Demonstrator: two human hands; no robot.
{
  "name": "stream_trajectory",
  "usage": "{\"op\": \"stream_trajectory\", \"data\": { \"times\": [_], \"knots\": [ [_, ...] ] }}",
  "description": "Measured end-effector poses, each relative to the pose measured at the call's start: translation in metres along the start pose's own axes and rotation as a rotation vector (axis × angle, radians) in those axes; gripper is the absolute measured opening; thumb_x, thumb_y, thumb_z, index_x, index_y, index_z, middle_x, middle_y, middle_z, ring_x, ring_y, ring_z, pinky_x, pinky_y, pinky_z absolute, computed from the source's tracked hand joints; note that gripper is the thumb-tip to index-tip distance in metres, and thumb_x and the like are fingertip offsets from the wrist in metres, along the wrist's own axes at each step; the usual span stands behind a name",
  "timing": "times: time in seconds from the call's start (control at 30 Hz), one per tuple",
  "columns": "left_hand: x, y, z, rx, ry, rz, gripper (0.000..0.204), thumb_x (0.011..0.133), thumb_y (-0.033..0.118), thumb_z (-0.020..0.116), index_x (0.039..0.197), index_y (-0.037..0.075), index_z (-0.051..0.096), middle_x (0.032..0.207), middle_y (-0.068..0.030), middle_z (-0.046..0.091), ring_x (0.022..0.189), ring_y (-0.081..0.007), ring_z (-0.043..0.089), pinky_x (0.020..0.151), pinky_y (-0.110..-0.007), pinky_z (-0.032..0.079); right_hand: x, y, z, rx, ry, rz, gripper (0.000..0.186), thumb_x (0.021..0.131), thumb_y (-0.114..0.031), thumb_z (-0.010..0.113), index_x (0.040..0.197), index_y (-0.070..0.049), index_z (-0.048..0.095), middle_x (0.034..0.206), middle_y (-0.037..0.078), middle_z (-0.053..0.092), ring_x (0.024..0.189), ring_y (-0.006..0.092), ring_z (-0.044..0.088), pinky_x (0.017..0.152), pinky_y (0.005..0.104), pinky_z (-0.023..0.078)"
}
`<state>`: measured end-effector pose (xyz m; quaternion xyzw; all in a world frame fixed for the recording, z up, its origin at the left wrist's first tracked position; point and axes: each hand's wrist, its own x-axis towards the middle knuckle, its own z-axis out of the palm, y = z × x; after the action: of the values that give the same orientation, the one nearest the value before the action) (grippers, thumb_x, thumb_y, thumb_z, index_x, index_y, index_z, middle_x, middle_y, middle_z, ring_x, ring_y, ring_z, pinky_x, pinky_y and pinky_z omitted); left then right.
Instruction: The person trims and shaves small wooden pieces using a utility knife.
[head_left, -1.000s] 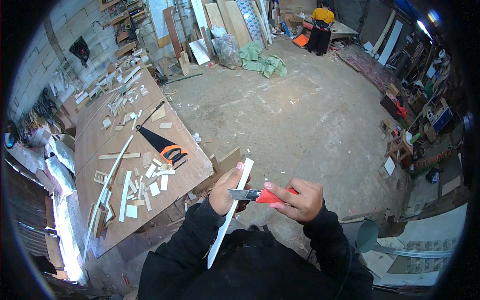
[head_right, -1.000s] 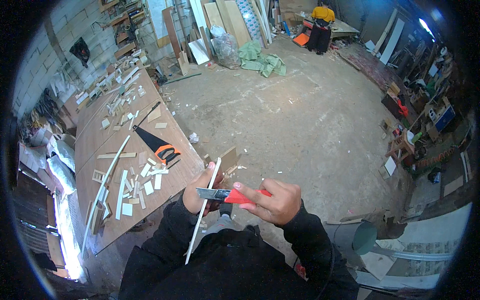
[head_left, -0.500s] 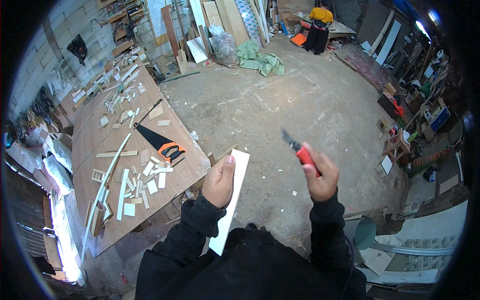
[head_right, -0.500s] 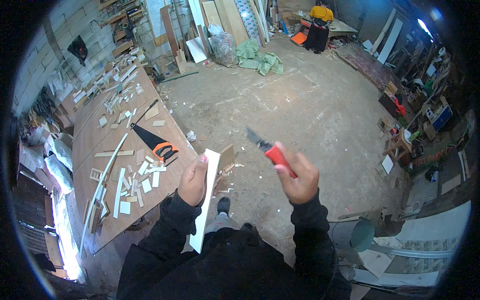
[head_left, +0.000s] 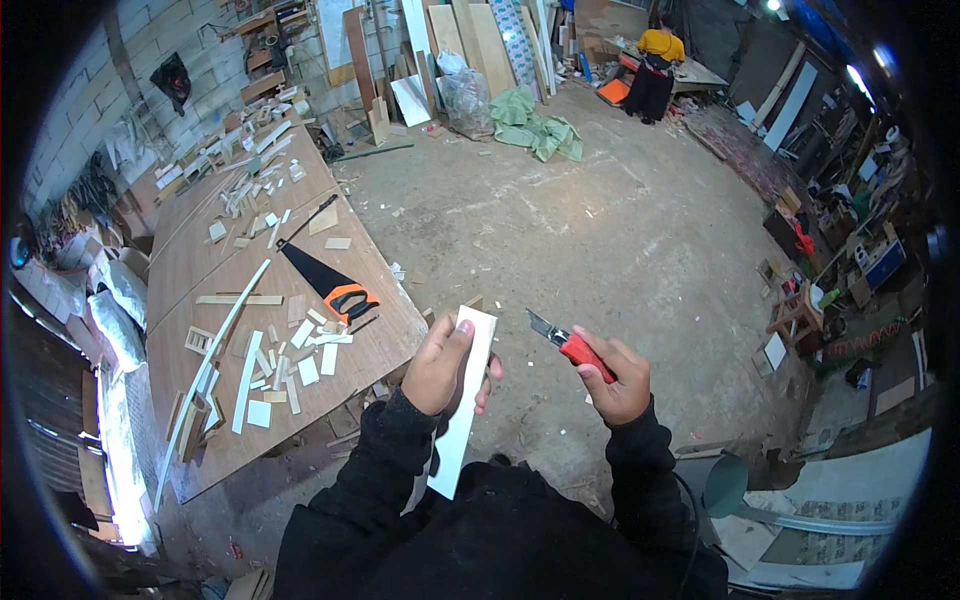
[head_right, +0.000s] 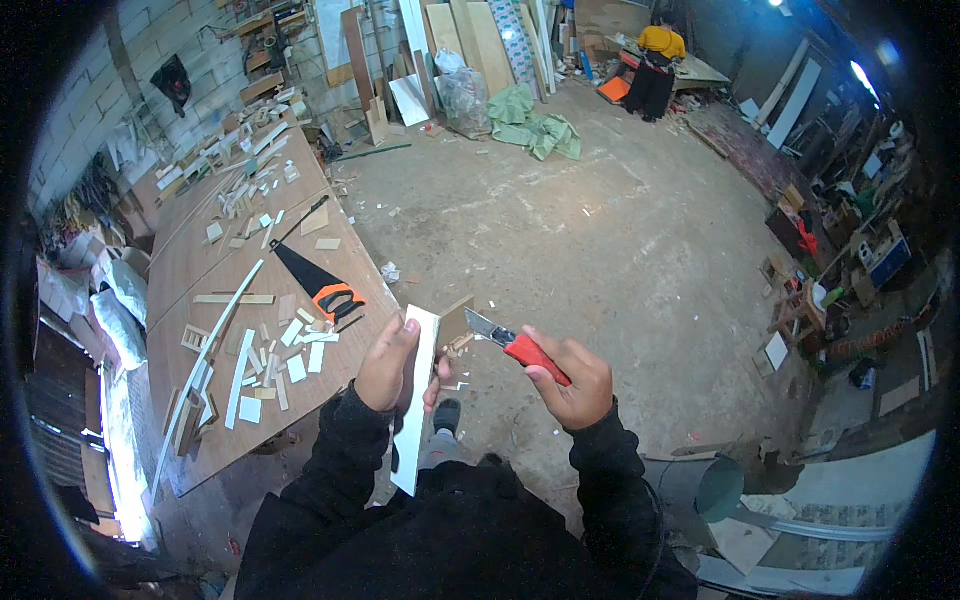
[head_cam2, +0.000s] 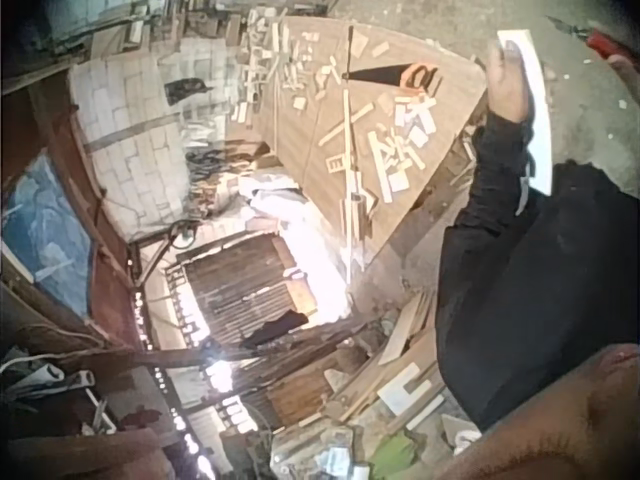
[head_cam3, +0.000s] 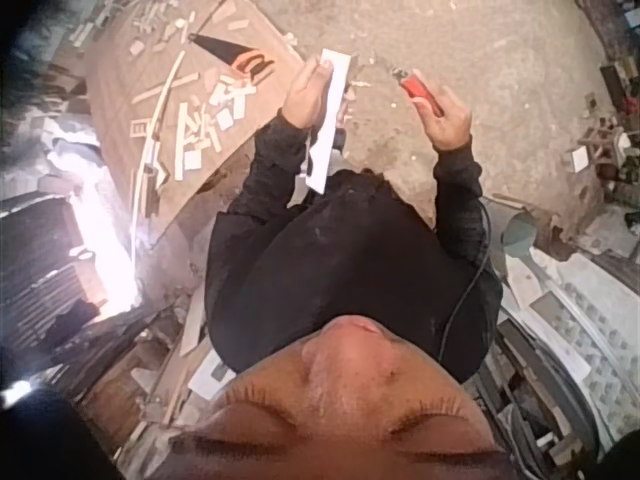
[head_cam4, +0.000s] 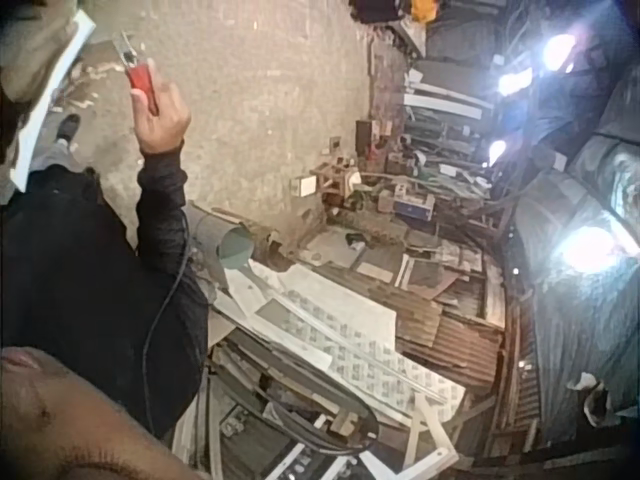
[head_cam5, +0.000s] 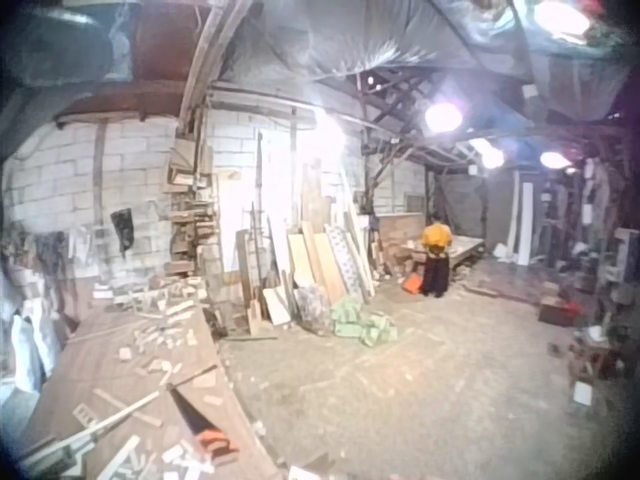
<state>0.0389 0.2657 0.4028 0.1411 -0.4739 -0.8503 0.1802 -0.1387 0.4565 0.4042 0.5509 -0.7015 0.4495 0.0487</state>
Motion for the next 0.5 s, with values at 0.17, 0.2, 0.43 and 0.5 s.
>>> {"op": "stream_trajectory", "data": {
  "times": [0.17,0.2,0.43,0.5],
  "knots": [
    [0.006,-0.011,-0.012,0.21,-0.044,0.14,0.033,0.102,0.034,0.047,0.117,0.005,0.038,0.083,-0.0099,0.058,0.07,-0.0156,0.057,0.062,-0.028,0.049,0.009,-0.005,0.005,0.032,-0.007,0.016,0.042,0.089,-0.03,0.068,0.124,-0.007,0.065,0.066,0.01,0.05,0.055,0.0229,0.049,0.054,0.0328,0.041],
    [0.006,-0.009,-0.007,0.288,0.027,0.194,0.03,0.102,0.026,0.048,0.121,0.005,0.039,0.081,-0.0074,0.056,0.075,-0.013,0.054,0.068,-0.026,0.045,0.012,-0.007,0.005,0.027,-0.025,0.01,0.042,0.089,-0.03,0.068,0.124,-0.007,0.065,0.067,0.01,0.051,0.055,0.0227,0.049,0.054,0.0324,0.041],
    [0.026,-0.019,-0.015,0.666,0.206,0.383,0.012,0.094,0.009,0.058,0.104,0.002,0.058,0.073,-0.0017,0.053,0.066,-0.0094,0.05,0.063,-0.026,0.042,0.035,-0.025,0.003,0.112,-0.152,-0.024,0.043,0.09,-0.033,0.065,0.121,-0.003,0.066,0.065,0.01,0.05,0.054,0.021,0.048,0.053,0.0322,0.039],
    [0.035,-0.017,-0.015,0.688,0.19,0.424,0.011,0.091,0.007,0.06,0.1,0.001,0.059,0.072,-0.0029,0.055,0.064,-0.0104,0.051,0.062,-0.026,0.042,0.042,-0.025,0.002,0.073,-0.185,-0.049,0.043,0.09,-0.033,0.065,0.121,-0.003,0.066,0.065,0.01,0.05,0.054,0.0208,0.048,0.052,0.0321,0.039]
  ]
}}
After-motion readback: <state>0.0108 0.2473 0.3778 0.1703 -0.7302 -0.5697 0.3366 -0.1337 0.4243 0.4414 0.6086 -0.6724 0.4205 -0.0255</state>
